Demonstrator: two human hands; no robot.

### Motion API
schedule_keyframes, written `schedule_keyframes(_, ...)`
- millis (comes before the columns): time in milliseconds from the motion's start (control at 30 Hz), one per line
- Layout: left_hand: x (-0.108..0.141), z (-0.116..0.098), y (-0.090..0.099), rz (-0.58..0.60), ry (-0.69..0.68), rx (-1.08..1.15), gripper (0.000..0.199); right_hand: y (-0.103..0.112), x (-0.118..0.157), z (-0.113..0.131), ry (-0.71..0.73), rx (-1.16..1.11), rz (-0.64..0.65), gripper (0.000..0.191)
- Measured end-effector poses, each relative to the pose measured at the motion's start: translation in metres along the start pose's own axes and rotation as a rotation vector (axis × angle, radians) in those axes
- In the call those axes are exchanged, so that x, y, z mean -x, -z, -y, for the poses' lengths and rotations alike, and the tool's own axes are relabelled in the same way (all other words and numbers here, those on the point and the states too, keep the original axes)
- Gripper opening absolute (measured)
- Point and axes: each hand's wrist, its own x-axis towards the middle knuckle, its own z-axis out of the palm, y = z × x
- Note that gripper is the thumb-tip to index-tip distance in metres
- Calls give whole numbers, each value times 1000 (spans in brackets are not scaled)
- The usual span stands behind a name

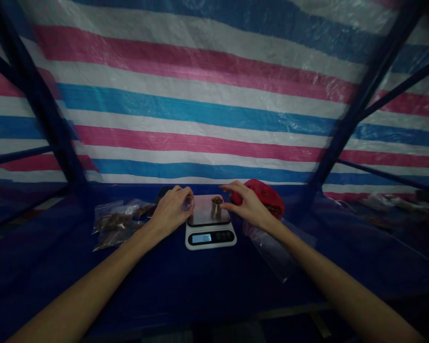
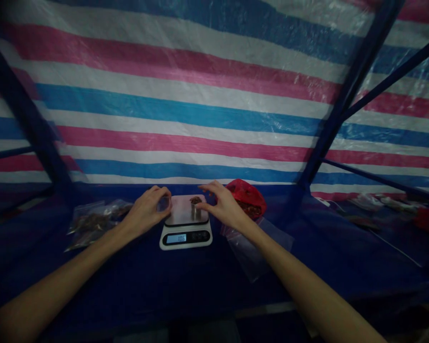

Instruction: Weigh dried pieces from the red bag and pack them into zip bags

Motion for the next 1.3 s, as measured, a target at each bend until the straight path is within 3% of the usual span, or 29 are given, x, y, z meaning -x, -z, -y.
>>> schedule_keyframes(133, 0, -3, 1, -8, 16, 24, 7, -27, 4, -4, -80, -16, 6, 57)
schedule_keyframes(367, 1, -6, -3, -22, -12, 89, 17, -30, 2, 2, -208, -165, 28, 29)
schedule_keyframes(533, 1, -9, -4, -28, 28, 37, 6, -38, -4, 21, -220, -508, 45, 43)
schedule_keyframes(633, 2, -12, -2, -18, 58, 38, 6, -50, -7, 27, -229, -569, 65, 49)
schedule_keyframes(767, 2, -15, -1, -12, 105, 43, 11, -61, -8, 29, -200, -444, 11, 55)
schedule_keyframes(867, 2, -16, -1, -9, 108, 30, 12, -60, -7, 30, -155, -329, -18, 47)
schedule_keyframes(1100, 3, -15, -6, 11, 143, 49, 16, -51, -13, 37, 76, -75, 58, 29)
schedule_keyframes(1200, 2, -11, -9, -15, 171, 184, 22, -54, -18, 47, 148, 26, 131, 37)
schedule_keyframes(1300, -1, -7, -10, -15, 196, 517, 20, -56, -25, 59, 212, 152, 235, 58)
